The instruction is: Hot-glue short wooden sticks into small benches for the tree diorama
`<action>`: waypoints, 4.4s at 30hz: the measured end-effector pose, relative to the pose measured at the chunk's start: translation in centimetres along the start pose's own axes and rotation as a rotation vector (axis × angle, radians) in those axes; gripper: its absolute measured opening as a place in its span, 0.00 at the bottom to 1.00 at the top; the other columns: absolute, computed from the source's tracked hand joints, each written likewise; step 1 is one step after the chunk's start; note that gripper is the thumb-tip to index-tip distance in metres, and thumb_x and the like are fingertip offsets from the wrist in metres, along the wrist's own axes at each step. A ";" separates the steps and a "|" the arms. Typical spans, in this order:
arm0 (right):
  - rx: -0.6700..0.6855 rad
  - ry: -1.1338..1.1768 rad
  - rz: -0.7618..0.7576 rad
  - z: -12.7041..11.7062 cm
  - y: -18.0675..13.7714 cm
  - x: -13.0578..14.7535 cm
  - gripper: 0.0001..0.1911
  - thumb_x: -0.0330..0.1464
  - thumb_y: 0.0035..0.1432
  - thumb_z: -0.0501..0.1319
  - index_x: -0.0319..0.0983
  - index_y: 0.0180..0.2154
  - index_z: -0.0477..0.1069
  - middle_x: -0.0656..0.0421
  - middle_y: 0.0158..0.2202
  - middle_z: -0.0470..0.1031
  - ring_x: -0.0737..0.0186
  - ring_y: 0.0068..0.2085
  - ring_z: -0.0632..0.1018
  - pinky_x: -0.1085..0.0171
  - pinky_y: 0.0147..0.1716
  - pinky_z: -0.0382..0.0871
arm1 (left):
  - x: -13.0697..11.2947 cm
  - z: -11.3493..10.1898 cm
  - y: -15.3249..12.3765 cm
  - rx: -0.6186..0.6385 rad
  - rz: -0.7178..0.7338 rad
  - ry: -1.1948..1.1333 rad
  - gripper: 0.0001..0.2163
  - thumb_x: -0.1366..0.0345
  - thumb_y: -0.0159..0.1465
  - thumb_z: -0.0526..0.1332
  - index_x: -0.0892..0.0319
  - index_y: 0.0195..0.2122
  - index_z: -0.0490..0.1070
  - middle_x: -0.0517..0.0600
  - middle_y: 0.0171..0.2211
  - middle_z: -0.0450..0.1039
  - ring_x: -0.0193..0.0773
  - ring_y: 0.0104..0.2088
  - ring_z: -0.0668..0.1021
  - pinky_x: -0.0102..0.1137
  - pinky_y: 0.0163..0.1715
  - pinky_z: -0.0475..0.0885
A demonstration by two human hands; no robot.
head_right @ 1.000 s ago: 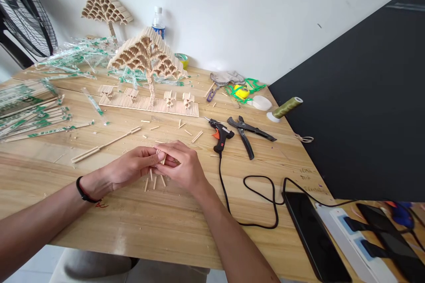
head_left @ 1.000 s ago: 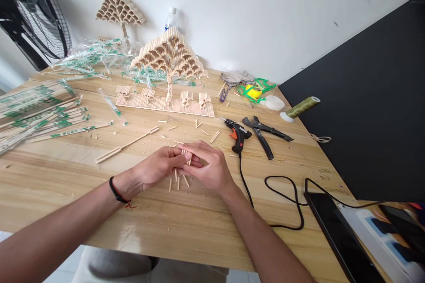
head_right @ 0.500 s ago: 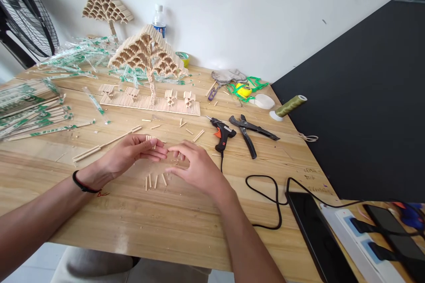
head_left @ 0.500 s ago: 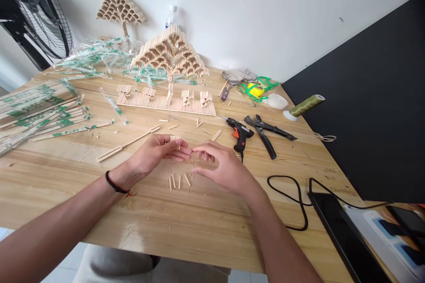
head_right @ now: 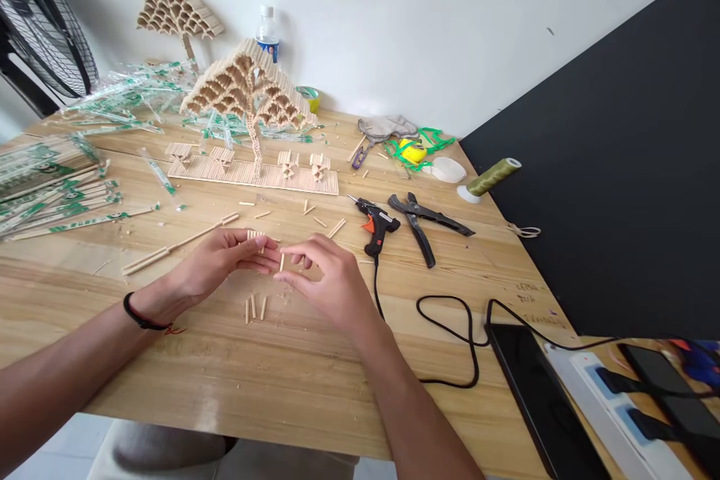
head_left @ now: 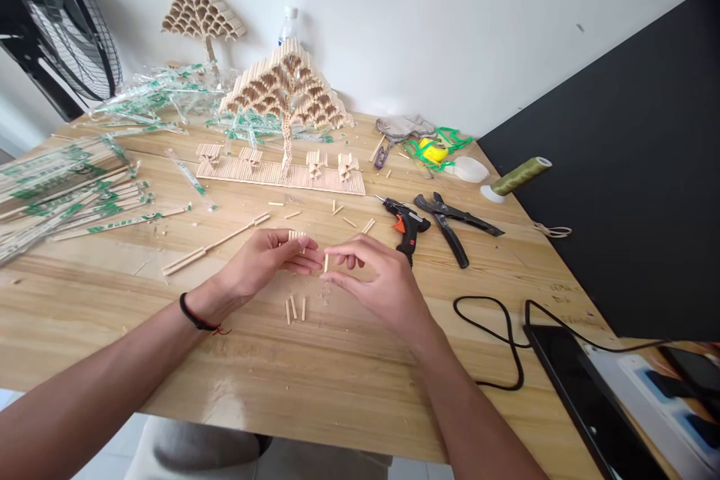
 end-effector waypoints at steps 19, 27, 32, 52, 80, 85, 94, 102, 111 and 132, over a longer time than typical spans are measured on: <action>-0.001 -0.011 -0.028 2.0 0.0 -0.4 0.35 0.31 0.53 0.80 0.49 0.60 0.74 0.54 0.51 0.77 0.49 0.55 0.79 0.49 0.55 0.77 | 0.5 2.3 -0.7 0.057 0.002 0.027 0.19 0.49 0.64 0.71 0.63 0.38 0.85 0.59 0.39 0.86 0.46 0.40 0.85 0.36 0.45 0.77; -0.013 0.120 -0.099 2.5 -0.2 -0.5 0.26 0.27 0.61 0.73 0.49 0.59 0.78 0.54 0.53 0.83 0.52 0.53 0.81 0.51 0.54 0.79 | 0.7 3.5 -1.0 0.185 -0.026 -0.055 0.19 0.48 0.63 0.72 0.61 0.40 0.87 0.57 0.41 0.87 0.46 0.44 0.85 0.36 0.53 0.75; -0.010 0.163 -0.071 2.6 -0.2 -0.6 0.25 0.28 0.60 0.75 0.48 0.58 0.79 0.54 0.52 0.84 0.52 0.53 0.82 0.51 0.54 0.79 | 0.7 3.5 -1.1 0.183 -0.047 -0.099 0.19 0.49 0.62 0.73 0.61 0.39 0.87 0.57 0.41 0.87 0.47 0.44 0.85 0.38 0.53 0.76; -0.049 0.143 -0.106 2.6 -0.1 -0.3 0.23 0.26 0.59 0.72 0.47 0.54 0.81 0.55 0.49 0.86 0.53 0.50 0.83 0.51 0.51 0.81 | 0.6 3.7 -1.3 0.212 -0.097 -0.149 0.17 0.50 0.60 0.75 0.61 0.37 0.86 0.58 0.41 0.87 0.48 0.45 0.85 0.38 0.53 0.75; 0.257 -0.113 0.024 1.2 -0.4 1.1 0.14 0.29 0.55 0.78 0.41 0.40 0.78 0.58 0.38 0.79 0.58 0.39 0.80 0.60 0.41 0.76 | 0.0 -0.7 0.1 -0.030 -0.036 -0.105 0.17 0.54 0.64 0.72 0.67 0.43 0.83 0.62 0.42 0.86 0.47 0.42 0.86 0.40 0.50 0.79; -0.057 -0.092 -0.055 -0.5 0.1 1.0 0.10 0.27 0.60 0.73 0.43 0.41 0.76 0.59 0.37 0.78 0.59 0.39 0.79 0.61 0.39 0.76 | 0.8 0.9 -0.3 0.100 -0.097 -0.078 0.19 0.52 0.61 0.75 0.65 0.42 0.84 0.59 0.42 0.86 0.47 0.44 0.85 0.39 0.51 0.78; -0.042 -0.040 -0.094 1.3 -0.1 0.3 0.12 0.25 0.59 0.74 0.42 0.42 0.77 0.59 0.38 0.78 0.58 0.39 0.80 0.59 0.41 0.76 | 1.3 1.9 -0.6 0.187 -0.053 -0.054 0.19 0.49 0.62 0.74 0.63 0.40 0.85 0.55 0.40 0.85 0.42 0.43 0.83 0.37 0.52 0.78; 0.060 -0.045 -0.112 1.3 -0.4 1.5 0.11 0.29 0.59 0.76 0.41 0.41 0.76 0.58 0.38 0.78 0.57 0.40 0.79 0.59 0.41 0.77 | 0.1 -1.0 0.4 -0.046 0.009 -0.119 0.19 0.53 0.62 0.75 0.66 0.42 0.83 0.61 0.42 0.87 0.46 0.42 0.87 0.39 0.49 0.81; 0.446 0.097 -0.116 6.3 -2.2 1.5 0.09 0.25 0.62 0.72 0.38 0.45 0.82 0.54 0.47 0.81 0.59 0.43 0.82 0.60 0.48 0.79 | 0.0 -1.4 0.6 -0.078 0.001 -0.145 0.16 0.56 0.62 0.76 0.66 0.40 0.82 0.60 0.40 0.87 0.46 0.42 0.87 0.39 0.51 0.81; -0.064 -0.072 -0.143 1.7 -0.2 0.7 0.15 0.23 0.63 0.67 0.42 0.49 0.72 0.55 0.42 0.79 0.56 0.43 0.82 0.58 0.44 0.79 | 1.0 1.5 -0.2 0.158 -0.061 -0.066 0.18 0.49 0.61 0.74 0.61 0.41 0.85 0.56 0.41 0.86 0.43 0.40 0.85 0.35 0.47 0.80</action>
Point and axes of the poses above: each hand's wrist, its own y-axis towards the middle knuckle, its own z-axis out of the palm, x = y × z, the point moved 5 cm from there along y, towards the middle knuckle
